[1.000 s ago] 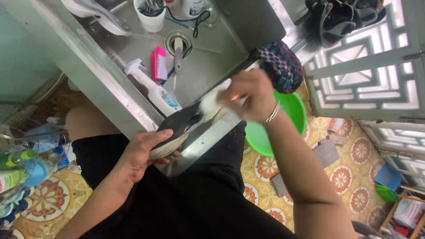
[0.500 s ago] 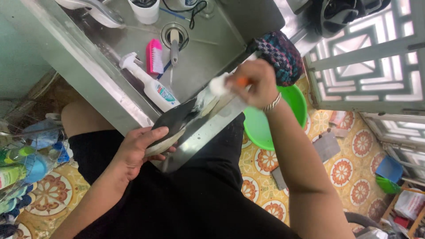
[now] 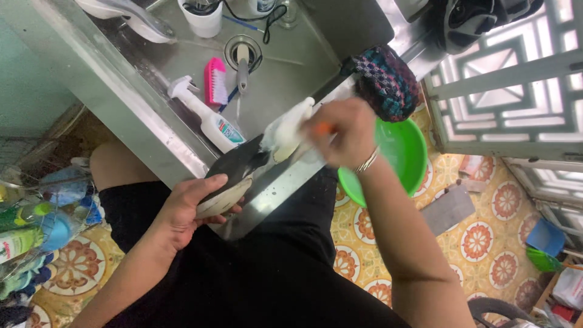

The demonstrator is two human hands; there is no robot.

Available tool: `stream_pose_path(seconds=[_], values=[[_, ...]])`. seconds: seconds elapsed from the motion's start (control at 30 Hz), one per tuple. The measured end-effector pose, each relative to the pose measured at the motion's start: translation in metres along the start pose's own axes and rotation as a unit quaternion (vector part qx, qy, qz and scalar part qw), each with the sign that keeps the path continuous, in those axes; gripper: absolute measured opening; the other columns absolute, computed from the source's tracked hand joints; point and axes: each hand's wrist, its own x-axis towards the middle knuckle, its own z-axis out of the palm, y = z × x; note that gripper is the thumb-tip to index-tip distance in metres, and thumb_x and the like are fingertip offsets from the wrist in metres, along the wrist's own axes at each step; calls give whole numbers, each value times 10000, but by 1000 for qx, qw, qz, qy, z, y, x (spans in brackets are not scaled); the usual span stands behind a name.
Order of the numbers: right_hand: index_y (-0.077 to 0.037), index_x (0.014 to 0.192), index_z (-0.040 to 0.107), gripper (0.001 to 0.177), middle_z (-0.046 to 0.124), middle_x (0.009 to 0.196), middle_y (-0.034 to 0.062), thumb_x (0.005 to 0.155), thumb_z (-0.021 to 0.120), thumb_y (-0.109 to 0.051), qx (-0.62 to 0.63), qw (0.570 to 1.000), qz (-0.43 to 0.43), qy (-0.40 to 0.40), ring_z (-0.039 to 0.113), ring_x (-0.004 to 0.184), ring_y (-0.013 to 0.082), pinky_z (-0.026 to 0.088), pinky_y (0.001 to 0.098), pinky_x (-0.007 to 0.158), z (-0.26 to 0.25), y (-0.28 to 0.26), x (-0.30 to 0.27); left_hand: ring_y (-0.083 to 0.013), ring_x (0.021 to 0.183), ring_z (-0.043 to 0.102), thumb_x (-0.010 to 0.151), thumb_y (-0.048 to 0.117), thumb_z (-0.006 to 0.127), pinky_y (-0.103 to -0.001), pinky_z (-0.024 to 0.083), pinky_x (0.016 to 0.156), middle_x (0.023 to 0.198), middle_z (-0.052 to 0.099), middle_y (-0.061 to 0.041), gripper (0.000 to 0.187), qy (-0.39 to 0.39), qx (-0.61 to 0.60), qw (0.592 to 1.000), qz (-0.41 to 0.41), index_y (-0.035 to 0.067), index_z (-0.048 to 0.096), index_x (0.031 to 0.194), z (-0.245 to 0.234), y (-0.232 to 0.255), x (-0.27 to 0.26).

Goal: Clean and scrub the soles and upper parts of a shoe in a utility sink.

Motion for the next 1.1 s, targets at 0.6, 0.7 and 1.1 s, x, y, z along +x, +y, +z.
stream_pose_path(seconds=[0.6, 0.7, 1.1], values=[[-78, 803, 711, 288, 655, 682, 68, 908, 788, -336, 23, 951, 304, 54, 599, 608, 163, 484, 310, 593, 5, 9, -23, -196, 719, 770, 776, 391, 733, -295, 592, 556, 834, 782, -145, 527, 19, 70, 996, 53, -51, 762, 1061, 9, 0, 0], [-64, 764, 695, 306, 610, 655, 88, 915, 796, -312, 14, 967, 253, 23, 582, 587, 192, 469, 328, 580, 5, -3, -24, -206, 719, 772, 786, 405, 724, -300, 590, 552, 840, 783, -153, 541, 24, 64, 997, 35, -58, 760, 1063, 6, 0, 1], [-97, 824, 704, 218, 711, 740, 77, 933, 778, -272, 3, 976, 210, 60, 695, 611, 205, 527, 312, 584, 2, -8, -23, -211, 734, 779, 794, 408, 723, -309, 593, 547, 852, 791, -153, 520, 18, 69, 997, 36, -44, 764, 1047, 8, -2, -2]])
